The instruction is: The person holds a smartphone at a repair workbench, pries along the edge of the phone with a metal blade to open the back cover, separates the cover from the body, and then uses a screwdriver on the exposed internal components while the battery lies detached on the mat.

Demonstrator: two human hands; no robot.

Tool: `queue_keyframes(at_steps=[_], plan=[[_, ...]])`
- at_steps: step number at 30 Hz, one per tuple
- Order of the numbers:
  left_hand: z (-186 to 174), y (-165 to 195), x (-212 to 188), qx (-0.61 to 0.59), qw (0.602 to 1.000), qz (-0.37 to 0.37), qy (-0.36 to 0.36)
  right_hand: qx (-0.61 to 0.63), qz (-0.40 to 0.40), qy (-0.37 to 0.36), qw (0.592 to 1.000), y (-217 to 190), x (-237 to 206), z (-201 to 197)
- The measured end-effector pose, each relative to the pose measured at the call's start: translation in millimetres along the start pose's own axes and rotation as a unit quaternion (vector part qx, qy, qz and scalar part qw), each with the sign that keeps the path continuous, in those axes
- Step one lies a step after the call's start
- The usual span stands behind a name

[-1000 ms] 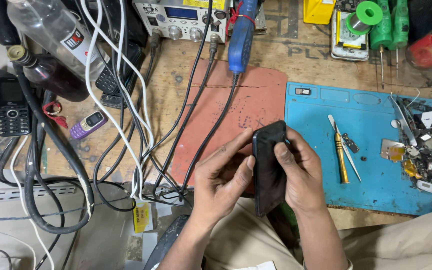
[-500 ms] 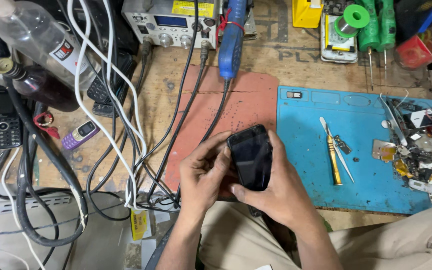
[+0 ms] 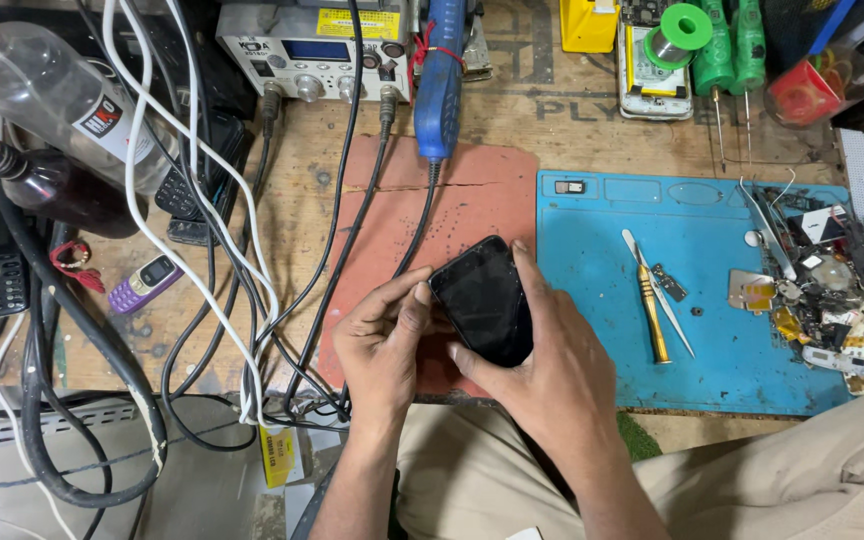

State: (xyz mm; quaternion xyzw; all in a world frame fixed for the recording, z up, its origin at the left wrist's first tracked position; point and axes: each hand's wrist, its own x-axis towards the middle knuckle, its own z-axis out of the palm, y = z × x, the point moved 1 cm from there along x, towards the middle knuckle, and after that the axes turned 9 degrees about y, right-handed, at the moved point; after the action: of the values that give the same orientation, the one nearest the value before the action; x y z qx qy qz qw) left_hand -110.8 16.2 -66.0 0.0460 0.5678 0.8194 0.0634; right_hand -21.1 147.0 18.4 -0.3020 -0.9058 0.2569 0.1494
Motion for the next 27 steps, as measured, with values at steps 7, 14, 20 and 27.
queue_keyframes(at_steps=[7,14,20,27], plan=[[1,4,0,-0.01,0.997,0.016,0.069,0.033,-0.065,0.143,0.987,-2,-10,21],[3,13,2,-0.037,0.998,-0.043,0.001,0.1,-0.119,0.142,0.978,16,3,26],[-3,12,8,-0.04,0.998,-0.045,-0.029,0.098,-0.138,0.15,0.974,22,1,26],[-15,7,13,-0.063,0.994,-0.082,-0.037,0.112,-0.154,0.136,0.972,27,4,23]])
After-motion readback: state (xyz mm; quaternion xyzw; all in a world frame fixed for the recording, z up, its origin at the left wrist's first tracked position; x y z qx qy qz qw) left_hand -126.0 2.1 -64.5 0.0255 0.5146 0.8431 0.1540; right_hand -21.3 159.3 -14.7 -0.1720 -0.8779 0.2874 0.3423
